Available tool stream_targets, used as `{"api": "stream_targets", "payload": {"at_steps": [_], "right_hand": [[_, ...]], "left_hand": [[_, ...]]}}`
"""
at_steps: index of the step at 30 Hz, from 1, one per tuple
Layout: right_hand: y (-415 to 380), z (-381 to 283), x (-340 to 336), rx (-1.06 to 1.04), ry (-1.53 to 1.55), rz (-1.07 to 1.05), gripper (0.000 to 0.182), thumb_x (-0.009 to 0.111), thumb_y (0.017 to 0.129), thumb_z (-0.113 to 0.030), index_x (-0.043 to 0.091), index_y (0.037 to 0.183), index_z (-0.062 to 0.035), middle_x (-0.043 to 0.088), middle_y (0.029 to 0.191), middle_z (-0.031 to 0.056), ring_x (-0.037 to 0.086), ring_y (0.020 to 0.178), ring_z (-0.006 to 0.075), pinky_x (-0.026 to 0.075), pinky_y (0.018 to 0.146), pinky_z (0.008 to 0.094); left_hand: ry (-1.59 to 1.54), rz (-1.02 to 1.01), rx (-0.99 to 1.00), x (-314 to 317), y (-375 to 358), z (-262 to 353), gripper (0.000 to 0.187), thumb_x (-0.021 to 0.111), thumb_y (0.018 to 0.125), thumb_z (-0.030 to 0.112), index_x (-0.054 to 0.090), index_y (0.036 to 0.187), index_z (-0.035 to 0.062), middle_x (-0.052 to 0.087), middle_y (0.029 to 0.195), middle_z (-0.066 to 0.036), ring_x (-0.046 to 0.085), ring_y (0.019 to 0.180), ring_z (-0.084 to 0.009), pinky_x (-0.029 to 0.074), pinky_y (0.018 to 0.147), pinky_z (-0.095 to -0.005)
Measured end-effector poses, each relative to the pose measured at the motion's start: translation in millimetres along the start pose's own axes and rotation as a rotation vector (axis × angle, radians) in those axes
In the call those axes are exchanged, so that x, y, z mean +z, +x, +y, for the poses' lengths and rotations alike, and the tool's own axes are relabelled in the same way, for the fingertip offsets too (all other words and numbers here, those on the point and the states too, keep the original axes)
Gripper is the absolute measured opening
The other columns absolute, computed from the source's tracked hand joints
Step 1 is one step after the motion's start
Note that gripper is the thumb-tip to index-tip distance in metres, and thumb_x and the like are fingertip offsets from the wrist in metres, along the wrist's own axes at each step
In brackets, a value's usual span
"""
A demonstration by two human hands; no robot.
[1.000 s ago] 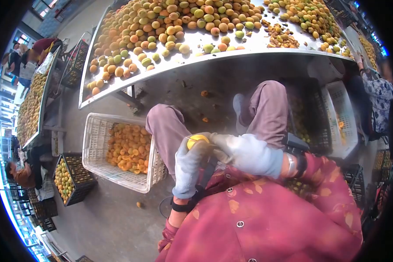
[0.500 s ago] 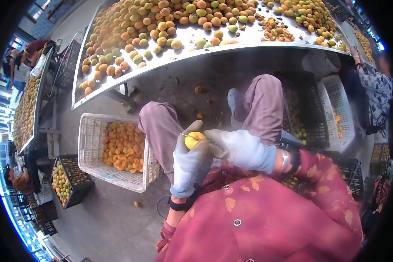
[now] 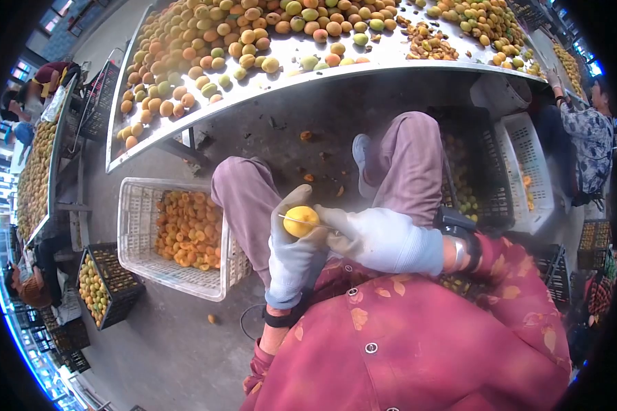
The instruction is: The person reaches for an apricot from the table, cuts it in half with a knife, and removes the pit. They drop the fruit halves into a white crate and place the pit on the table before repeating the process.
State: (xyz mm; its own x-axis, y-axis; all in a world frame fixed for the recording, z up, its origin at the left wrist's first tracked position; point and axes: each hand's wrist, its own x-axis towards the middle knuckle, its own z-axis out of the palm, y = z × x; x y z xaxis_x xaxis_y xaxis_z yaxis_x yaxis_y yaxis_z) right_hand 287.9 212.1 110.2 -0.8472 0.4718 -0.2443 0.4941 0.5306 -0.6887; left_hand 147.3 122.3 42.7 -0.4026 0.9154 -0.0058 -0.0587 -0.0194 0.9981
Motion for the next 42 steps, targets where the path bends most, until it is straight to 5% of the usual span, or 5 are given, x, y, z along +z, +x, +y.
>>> {"api": "stream_targets", "payload": {"at_steps": [17, 21, 23, 28, 42], "right_hand": [[2, 18, 31, -0.078, -0.016, 0.178, 0.022, 0.061, 0.088, -0.024, 0.048, 0.097, -0.0090, 0.062, 0.075, 0.0171, 0.063, 0.068, 0.0382, 0.050, 0.057, 0.0469], [5, 22, 35, -0.062, -0.024, 0.195, 0.023, 0.062, 0.087, -0.023, 0.049, 0.099, -0.0085, 0.063, 0.078, 0.0178, 0.064, 0.071, 0.0375, 0.051, 0.059, 0.0464], [6, 25, 35, -0.051, -0.048, 0.213, 0.024, 0.062, 0.087, -0.023, 0.050, 0.102, -0.0084, 0.064, 0.079, 0.0180, 0.064, 0.071, 0.0372, 0.052, 0.060, 0.0459], [13, 30, 40, -0.140, -0.091, 0.308, 0.045, 0.063, 0.087, -0.025, 0.049, 0.127, -0.0115, 0.067, 0.091, 0.0162, 0.067, 0.073, 0.0354, 0.055, 0.060, 0.0422], [14, 23, 28, -0.191, 0.121, 0.180, 0.042, 0.061, 0.088, -0.022, 0.048, 0.125, -0.0090, 0.066, 0.095, 0.0168, 0.067, 0.079, 0.0363, 0.056, 0.063, 0.0410]], "left_hand": [[-0.669, -0.139, -0.334, -9, -2, 4, 0.052, 0.061, 0.088, 0.005, 0.041, 0.135, 0.0012, 0.052, 0.132, -0.010, 0.063, 0.087, -0.0139, 0.055, 0.080, -0.0284], [-0.632, -0.205, -0.355, -16, 1, 2, 0.048, 0.060, 0.089, 0.005, 0.044, 0.133, 0.0015, 0.055, 0.127, -0.009, 0.062, 0.088, -0.0120, 0.053, 0.081, -0.0258], [-0.131, -0.133, -0.295, -15, 4, 5, 0.044, 0.061, 0.089, 0.005, 0.049, 0.131, 0.0017, 0.058, 0.121, -0.006, 0.060, 0.089, -0.0097, 0.050, 0.082, -0.0221], [-0.250, -0.042, -0.336, -12, 6, 0, 0.042, 0.061, 0.090, 0.005, 0.050, 0.131, 0.0022, 0.059, 0.116, -0.002, 0.058, 0.090, -0.0072, 0.048, 0.080, -0.0195], [-0.396, -0.038, -0.310, -21, 0, -5, 0.040, 0.060, 0.088, 0.004, 0.052, 0.127, 0.0004, 0.060, 0.120, -0.007, 0.059, 0.099, -0.0112, 0.048, 0.086, -0.0234]]}}
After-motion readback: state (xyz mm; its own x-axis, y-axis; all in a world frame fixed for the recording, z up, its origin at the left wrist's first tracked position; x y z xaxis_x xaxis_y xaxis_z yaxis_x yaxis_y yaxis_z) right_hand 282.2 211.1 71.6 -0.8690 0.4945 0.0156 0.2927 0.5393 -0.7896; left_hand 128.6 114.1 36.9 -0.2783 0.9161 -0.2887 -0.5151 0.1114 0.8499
